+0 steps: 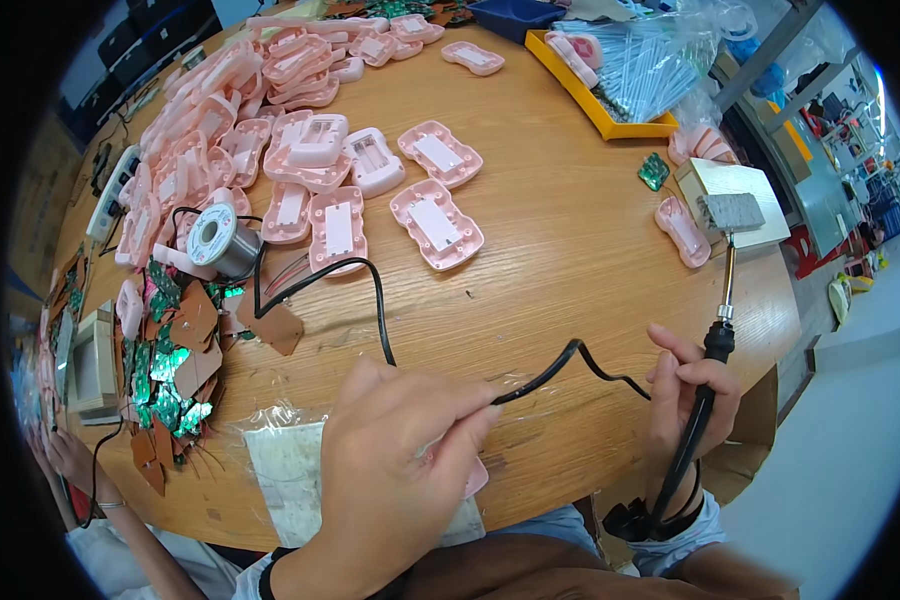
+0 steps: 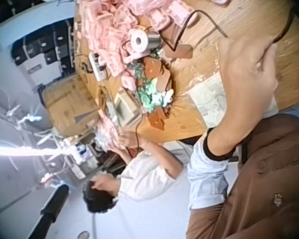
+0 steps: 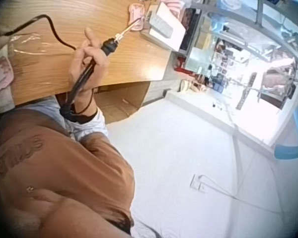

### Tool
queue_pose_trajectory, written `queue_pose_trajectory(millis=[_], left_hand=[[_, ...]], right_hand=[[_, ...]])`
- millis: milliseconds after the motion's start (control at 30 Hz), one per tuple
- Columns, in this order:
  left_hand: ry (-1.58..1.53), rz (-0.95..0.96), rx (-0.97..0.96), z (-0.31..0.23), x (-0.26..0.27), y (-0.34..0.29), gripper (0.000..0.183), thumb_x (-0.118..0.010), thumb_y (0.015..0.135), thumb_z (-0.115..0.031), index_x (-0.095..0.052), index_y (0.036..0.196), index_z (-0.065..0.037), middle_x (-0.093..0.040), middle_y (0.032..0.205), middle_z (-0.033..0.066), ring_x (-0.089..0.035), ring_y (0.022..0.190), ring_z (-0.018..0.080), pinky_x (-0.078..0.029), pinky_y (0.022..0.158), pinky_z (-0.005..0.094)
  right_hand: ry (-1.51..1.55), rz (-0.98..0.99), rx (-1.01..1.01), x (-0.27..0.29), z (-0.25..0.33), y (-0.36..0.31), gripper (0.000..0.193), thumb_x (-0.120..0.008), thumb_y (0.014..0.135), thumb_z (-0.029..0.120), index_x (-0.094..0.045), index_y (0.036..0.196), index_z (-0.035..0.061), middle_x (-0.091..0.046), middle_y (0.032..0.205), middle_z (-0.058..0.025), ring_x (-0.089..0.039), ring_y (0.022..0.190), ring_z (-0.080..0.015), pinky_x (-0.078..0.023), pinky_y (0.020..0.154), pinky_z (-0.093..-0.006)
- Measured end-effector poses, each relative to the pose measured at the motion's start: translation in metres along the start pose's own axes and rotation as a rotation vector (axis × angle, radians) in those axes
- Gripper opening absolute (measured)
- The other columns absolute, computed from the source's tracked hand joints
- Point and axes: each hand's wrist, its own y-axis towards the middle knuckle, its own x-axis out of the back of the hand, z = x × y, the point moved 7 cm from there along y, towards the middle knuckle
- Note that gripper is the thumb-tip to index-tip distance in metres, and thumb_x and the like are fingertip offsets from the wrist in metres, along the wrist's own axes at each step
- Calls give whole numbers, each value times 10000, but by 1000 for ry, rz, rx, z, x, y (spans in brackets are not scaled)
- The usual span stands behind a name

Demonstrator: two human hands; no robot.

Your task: The person uses a soldering iron to attach wires to small pink plastic housings containing green circuit boards. They repeatedly pick up a housing, solder the wires, and place the finished unit aside on the table.

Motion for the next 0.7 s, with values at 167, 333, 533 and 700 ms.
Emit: queue_pose_trajectory(millis=[167, 333, 533, 700], left_hand=[[7, -37, -35, -8, 2, -3, 157, -759, 683, -3, -727, 828, -52, -678, 735, 56, -530, 674, 187, -388, 643, 306], [78, -71, -135, -16, 3, -5, 165, -760, 670, 4, -722, 818, -59, -675, 724, 46, -530, 650, 197, -382, 638, 308], [105, -52, -171, -18, 0, -5, 160, -755, 677, -14, -721, 827, -57, -658, 708, 50, -531, 639, 211, -380, 638, 303], [-198, 128, 102, 1, -12, -1, 131, -721, 777, -54, -718, 905, -23, -628, 756, 64, -546, 644, 153, -424, 526, 280]], right_hand=[[-25, -6, -13, 2, -2, 1, 235, -570, 860, -109, -419, 976, 30, -664, 952, -298, -682, 923, -275, -506, 837, -334], [-43, -6, 8, 2, 0, 0, 241, -576, 856, -113, -422, 976, 29, -663, 953, -296, -684, 925, -283, -516, 843, -343], [-41, 3, 8, 2, 0, -2, 241, -584, 855, -110, -428, 977, 26, -668, 965, -283, -687, 894, -252, -519, 794, -298], [-65, 23, -2, 4, 0, -3, 242, -586, 852, -116, -435, 972, 30, -673, 971, -273, -675, 823, -189, -504, 726, -247]])
